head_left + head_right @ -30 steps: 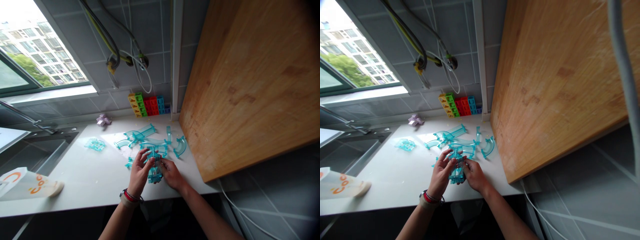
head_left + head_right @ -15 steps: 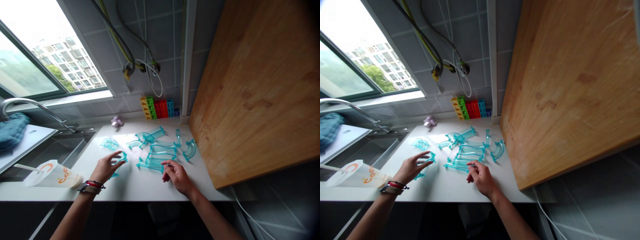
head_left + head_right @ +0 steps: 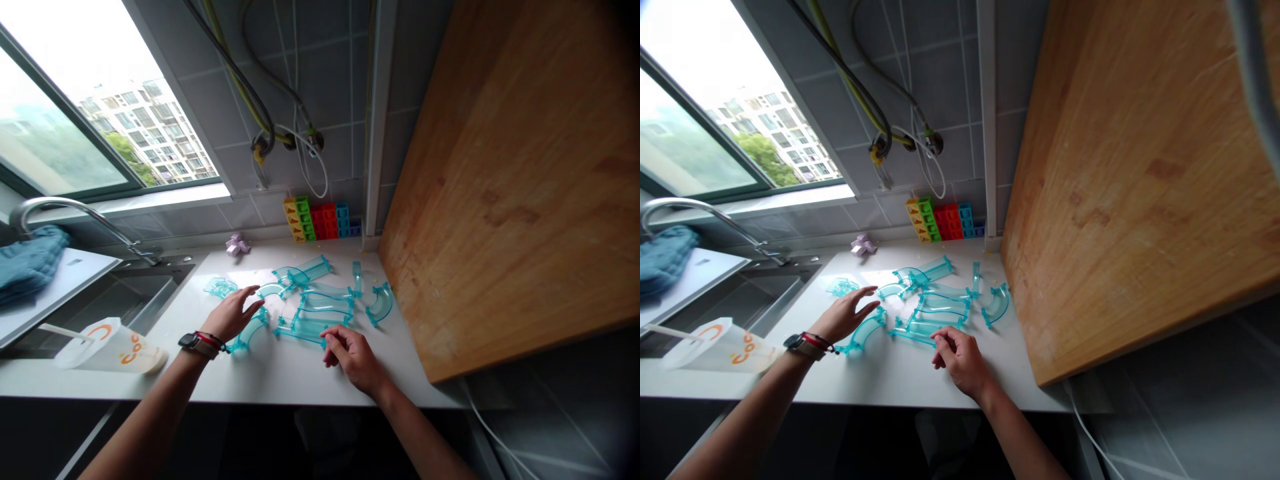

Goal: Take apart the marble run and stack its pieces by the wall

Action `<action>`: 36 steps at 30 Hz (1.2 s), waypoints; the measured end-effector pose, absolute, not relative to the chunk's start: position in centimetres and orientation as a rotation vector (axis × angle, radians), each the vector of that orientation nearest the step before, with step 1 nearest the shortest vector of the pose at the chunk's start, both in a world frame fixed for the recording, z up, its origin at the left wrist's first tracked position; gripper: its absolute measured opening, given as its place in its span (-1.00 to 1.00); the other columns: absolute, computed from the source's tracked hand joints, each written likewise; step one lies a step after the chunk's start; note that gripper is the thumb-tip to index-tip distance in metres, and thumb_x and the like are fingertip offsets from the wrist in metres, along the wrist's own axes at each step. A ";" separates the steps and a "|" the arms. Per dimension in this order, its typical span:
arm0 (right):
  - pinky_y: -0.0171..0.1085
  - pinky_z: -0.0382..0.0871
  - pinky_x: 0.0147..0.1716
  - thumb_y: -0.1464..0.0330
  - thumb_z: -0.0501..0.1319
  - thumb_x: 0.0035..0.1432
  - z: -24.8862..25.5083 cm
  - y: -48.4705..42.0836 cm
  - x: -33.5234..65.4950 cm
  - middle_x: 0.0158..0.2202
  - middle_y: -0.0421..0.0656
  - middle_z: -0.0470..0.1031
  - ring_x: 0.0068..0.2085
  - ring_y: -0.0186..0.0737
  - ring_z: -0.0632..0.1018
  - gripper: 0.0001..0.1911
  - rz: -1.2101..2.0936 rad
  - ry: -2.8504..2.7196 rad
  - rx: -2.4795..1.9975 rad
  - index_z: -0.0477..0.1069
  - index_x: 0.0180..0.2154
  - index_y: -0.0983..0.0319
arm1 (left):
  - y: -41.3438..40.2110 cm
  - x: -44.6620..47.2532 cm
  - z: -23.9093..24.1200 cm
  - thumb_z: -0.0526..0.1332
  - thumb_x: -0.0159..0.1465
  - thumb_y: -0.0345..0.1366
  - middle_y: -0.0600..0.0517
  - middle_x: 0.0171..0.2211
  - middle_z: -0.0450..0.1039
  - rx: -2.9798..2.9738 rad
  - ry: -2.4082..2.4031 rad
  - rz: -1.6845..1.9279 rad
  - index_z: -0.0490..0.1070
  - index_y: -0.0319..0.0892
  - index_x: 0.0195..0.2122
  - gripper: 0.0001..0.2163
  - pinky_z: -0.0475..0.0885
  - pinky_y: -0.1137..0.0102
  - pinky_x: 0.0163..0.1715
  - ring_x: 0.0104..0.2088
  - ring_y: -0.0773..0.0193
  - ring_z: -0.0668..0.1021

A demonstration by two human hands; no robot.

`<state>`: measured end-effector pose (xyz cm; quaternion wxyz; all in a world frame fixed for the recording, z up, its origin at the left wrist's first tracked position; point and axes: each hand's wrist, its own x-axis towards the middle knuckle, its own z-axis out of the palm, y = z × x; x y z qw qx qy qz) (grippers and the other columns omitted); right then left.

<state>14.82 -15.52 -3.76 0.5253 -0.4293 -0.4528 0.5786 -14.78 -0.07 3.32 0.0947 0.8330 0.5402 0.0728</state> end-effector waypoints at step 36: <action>-0.32 0.45 -0.44 0.10 0.19 0.33 -3.7 -15.5 14.8 -0.51 -0.22 0.51 -0.49 -0.27 0.55 -0.67 1.388 -1.070 -1.020 0.50 -0.17 0.24 | 9.1 -11.3 4.6 0.30 0.09 -0.44 -0.04 -0.16 0.61 2.704 1.449 -0.170 0.23 -0.12 0.31 -0.29 0.47 0.26 -0.14 -0.10 0.03 0.61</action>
